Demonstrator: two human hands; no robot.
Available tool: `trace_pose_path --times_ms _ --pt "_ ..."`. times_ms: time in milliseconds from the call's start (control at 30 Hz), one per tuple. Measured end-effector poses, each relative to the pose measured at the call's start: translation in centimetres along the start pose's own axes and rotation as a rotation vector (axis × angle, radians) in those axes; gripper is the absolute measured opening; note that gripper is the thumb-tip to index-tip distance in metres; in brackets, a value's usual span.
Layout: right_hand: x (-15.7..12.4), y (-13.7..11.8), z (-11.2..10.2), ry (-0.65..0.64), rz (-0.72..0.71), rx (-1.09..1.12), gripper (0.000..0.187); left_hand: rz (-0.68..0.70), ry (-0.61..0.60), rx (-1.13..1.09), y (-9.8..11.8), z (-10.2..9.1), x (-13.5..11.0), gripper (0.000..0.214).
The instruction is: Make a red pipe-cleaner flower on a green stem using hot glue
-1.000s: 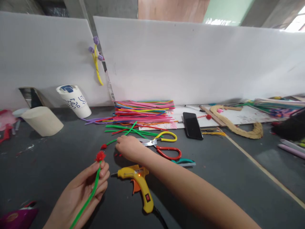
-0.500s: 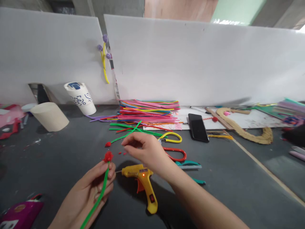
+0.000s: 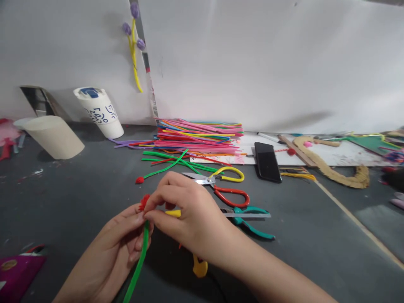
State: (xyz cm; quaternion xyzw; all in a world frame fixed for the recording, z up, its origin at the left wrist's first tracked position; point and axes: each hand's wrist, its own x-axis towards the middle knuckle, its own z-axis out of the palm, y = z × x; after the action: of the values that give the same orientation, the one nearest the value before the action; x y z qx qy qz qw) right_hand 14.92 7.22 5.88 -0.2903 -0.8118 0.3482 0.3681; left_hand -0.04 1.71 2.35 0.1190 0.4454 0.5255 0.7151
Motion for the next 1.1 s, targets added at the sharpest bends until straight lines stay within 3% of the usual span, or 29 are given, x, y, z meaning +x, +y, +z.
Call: trace_pose_path --times_ms 167,467,833,1100 --pt "0.1 0.5 0.2 0.025 -0.093 -0.071 0.009 -0.013 -0.005 0.017 -0.1 -0.1 0.1 0.014" --pt "0.2 1.0 0.4 0.022 -0.109 -0.083 0.008 -0.046 0.022 -0.038 0.0 -0.1 0.0 0.015" --pt "-0.1 1.6 1.0 0.089 -0.255 -0.361 0.008 -0.052 0.018 -0.038 0.0 0.0 -0.1 0.015" --pt "-0.3 1.6 1.3 0.114 -0.314 -0.421 0.015 -0.073 -0.001 -0.041 0.0 -0.2 -0.1 0.013"
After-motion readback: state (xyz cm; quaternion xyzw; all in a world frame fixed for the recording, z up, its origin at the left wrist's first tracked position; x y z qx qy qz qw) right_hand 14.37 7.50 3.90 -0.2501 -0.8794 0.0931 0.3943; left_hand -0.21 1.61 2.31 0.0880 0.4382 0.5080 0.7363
